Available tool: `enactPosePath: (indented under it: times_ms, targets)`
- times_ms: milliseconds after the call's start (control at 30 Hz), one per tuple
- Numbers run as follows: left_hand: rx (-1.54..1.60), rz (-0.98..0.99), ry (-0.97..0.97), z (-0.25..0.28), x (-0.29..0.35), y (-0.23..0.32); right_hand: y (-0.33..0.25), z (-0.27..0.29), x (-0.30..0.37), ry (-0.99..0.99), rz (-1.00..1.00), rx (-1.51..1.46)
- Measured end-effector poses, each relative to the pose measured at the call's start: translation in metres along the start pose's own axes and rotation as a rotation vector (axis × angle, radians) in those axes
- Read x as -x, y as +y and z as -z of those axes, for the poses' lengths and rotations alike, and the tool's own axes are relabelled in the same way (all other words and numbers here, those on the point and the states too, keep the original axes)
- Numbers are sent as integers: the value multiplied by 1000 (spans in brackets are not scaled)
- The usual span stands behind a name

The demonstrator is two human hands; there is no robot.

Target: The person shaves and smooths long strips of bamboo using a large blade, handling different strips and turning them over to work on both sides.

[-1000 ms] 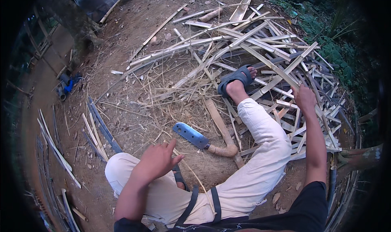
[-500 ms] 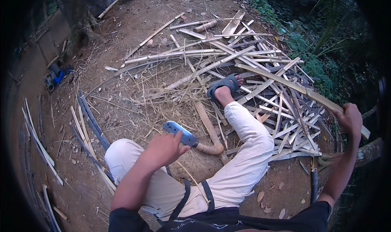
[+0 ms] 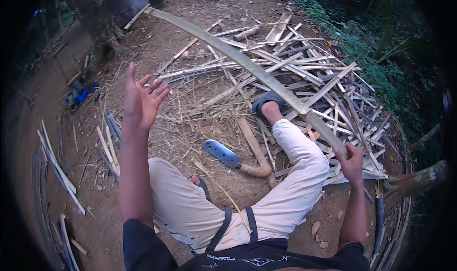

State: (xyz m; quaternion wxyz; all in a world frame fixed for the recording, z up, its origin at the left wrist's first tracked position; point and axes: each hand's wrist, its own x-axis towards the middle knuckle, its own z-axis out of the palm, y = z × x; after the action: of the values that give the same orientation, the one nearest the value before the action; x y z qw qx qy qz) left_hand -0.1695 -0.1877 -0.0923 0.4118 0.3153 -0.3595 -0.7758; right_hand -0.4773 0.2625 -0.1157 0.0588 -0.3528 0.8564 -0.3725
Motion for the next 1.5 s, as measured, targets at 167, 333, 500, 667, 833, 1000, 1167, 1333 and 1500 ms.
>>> enactPosePath:
  times_ms: [167,333,500,667,833,1000,1167,1333,1500]
  targets:
    - [298,-208,-80,56,-31,78,-27,-165,-5,-314,132,-383]
    - [274,-406,-265,108,28,118,-35,-275,6,-603,311,-292]
    - [94,-599,115,78,89,116,2,-361,11,-312,297,-221]
    - [-71,-800,123,61,100,103,75,-380,30,-673,7,455]
    - [-49,-867,290,50,84,85,90,-399,48,-619,-23,437]
    - [-14,-914,403,40,62,58,108,-407,56,-570,-28,457]
    - [-90,-932,551,45,48,47,33,-382,56,-548,-169,308]
    - [-58,-959,492,27,50,58,29,-353,76,-538,-556,-249]
    - [-37,-936,503,12,38,43,-29,-305,114,-409,-391,-293]
